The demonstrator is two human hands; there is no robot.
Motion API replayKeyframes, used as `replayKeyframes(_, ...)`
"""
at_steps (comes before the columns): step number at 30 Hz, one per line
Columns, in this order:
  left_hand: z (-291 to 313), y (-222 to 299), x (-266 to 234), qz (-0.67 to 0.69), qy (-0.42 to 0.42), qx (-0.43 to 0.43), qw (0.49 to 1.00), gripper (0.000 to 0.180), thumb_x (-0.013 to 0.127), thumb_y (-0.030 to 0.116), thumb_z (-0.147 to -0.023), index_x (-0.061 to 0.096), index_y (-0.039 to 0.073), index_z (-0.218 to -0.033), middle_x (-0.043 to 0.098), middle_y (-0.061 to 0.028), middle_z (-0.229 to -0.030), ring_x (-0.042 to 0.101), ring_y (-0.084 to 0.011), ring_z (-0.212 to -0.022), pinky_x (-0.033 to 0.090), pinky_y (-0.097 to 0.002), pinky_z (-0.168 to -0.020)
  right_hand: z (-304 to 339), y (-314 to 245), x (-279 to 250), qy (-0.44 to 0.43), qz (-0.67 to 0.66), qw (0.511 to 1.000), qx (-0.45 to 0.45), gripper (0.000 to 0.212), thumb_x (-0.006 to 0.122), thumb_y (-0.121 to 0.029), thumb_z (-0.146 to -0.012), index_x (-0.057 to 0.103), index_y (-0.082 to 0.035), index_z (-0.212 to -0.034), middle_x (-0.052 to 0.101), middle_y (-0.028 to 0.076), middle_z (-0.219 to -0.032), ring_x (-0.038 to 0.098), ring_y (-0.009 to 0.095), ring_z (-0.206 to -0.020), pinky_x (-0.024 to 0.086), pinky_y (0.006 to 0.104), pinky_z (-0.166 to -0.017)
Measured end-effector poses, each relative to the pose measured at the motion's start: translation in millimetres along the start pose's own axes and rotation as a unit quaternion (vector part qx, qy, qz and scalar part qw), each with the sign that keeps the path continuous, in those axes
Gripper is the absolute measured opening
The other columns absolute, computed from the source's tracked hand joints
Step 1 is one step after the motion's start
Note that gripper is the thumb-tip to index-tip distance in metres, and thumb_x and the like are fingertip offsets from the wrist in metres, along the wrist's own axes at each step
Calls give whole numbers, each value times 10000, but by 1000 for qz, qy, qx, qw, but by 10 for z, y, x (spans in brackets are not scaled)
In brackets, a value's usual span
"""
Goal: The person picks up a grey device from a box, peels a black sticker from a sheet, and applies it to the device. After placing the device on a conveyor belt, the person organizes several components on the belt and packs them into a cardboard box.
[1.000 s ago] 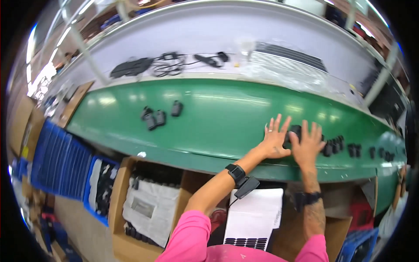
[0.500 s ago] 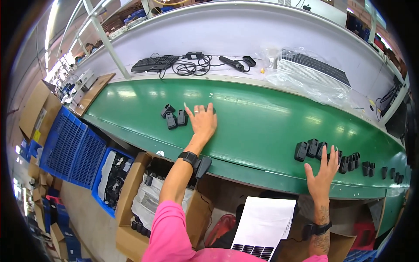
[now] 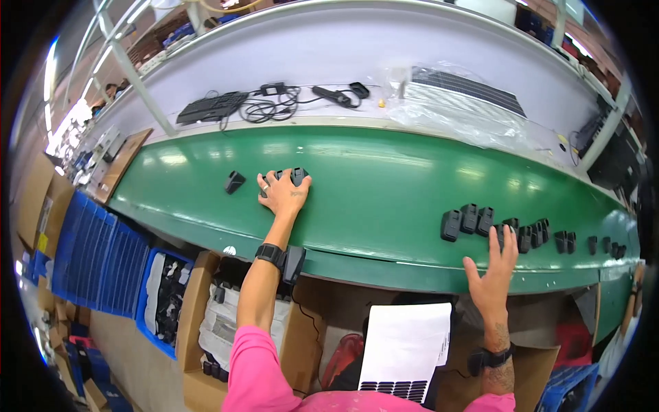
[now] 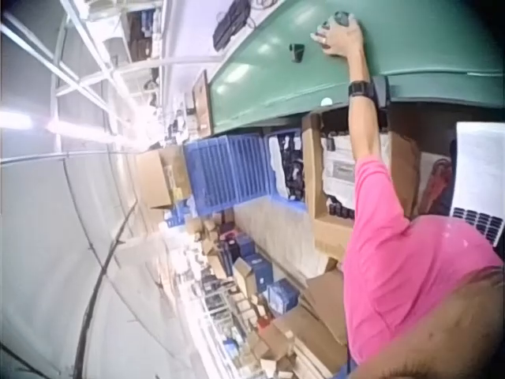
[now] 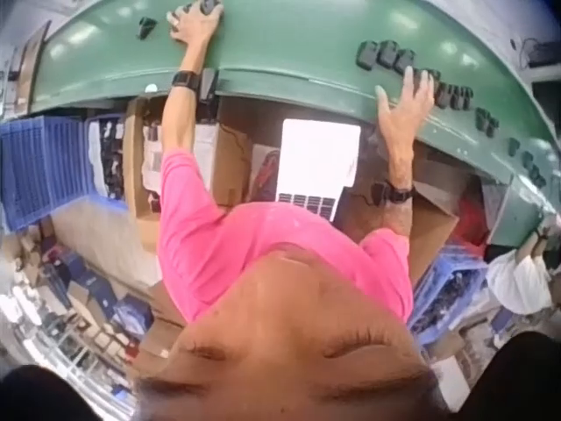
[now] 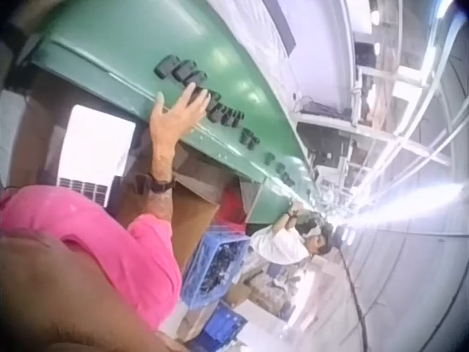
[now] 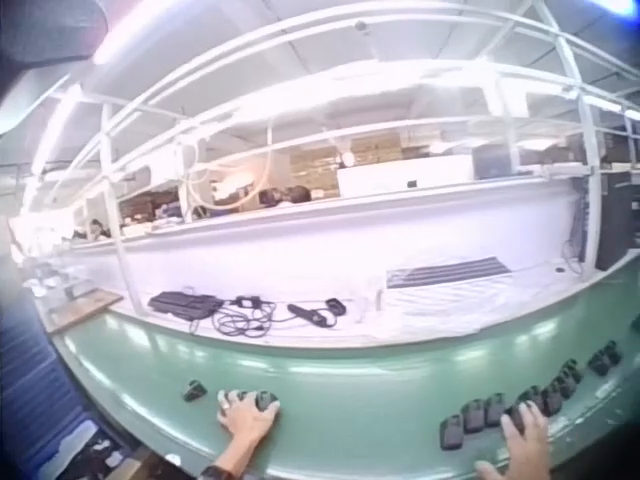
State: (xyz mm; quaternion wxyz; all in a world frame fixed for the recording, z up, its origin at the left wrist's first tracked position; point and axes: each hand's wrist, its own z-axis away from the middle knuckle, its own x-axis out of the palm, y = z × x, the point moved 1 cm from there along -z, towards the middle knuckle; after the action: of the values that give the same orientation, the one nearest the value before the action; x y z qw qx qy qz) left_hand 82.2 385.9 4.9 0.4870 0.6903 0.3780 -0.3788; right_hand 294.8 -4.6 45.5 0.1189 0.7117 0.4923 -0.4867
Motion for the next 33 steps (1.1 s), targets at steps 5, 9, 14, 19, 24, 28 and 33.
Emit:
replayKeyframes(5, 582, 703, 219, 11, -28, 97, 995, 565, 631, 531, -761, 596, 190, -1211, 367, -164, -1389, 173, -402, -1363, 240, -674, -975, -15, -139, 164, -13, -6, 1000, -9, 716, 721, -220, -754, 408, -47, -1375, 296, 224, -1449, 245, 408, -1353, 208, 520, -1094)
replayKeyframes(9, 1250, 1422, 384, 39, -61, 201, 977, 576, 620, 519, -784, 564, 178, -1245, 340, -206, -1396, 119, -433, -1383, 211, -701, -985, -74, -391, 404, -68, 18, 998, -1, 731, 697, -294, -777, 380, -75, -1399, 240, 227, -1468, 193, 413, -1371, 170, 649, -1048)
replayKeyframes(14, 1622, 1683, 400, 90, -134, 229, 960, 526, 528, 440, -876, 478, 197, -1340, 292, -217, -1452, 131, -472, -1379, 199, -710, -998, -301, -680, 795, -113, 17, 993, -27, 825, 707, -293, -713, 327, -94, -1417, 236, 240, -1467, 165, 431, -1380, 149, 730, -1001)
replayKeyframes(19, 1211, 1344, 150, 196, -27, 299, 933, 598, 513, 413, -894, 408, 63, -1367, 334, -235, -1431, 316, -422, -1313, 255, -576, -1045, -479, -670, 672, -62, 62, 996, -27, 819, 718, -415, -740, 351, -148, -1422, 252, 213, -1472, 193, 415, -1373, 152, 710, -1012)
replayKeyframes(24, -381, -295, -117, -127, 177, 232, 948, 635, 598, 454, -832, 437, 165, -1375, 369, -196, -1433, 314, -378, -1318, 243, -521, -1079, -648, -988, 1131, -42, 21, 994, -95, 667, 644, -537, -755, 503, -177, -1298, 369, 212, -1408, 260, 419, -1336, 143, 720, -1004)
replayKeyframes(28, -1314, -2164, -527, -210, 110, 173, 956, 686, 595, 411, -859, 329, 166, -1442, 413, -223, -1396, 391, -416, -1267, 281, -518, -1072, -730, -1208, 1364, -48, 39, 990, -128, 532, 642, -424, -789, 529, -192, -1253, 418, 210, -1385, 261, 428, -1344, 104, 740, -1013)
replayKeyframes(33, -1275, -2075, -87, 24, 79, 293, 952, 498, 583, 248, -905, 446, 34, -1334, 595, -238, -1047, 570, -399, -943, 444, -431, -858, -602, -714, 1286, -18, 57, 994, -94, 480, 655, -390, -774, 541, -198, -1199, 467, 208, -1321, 292, 428, -1319, 127, 758, -991)
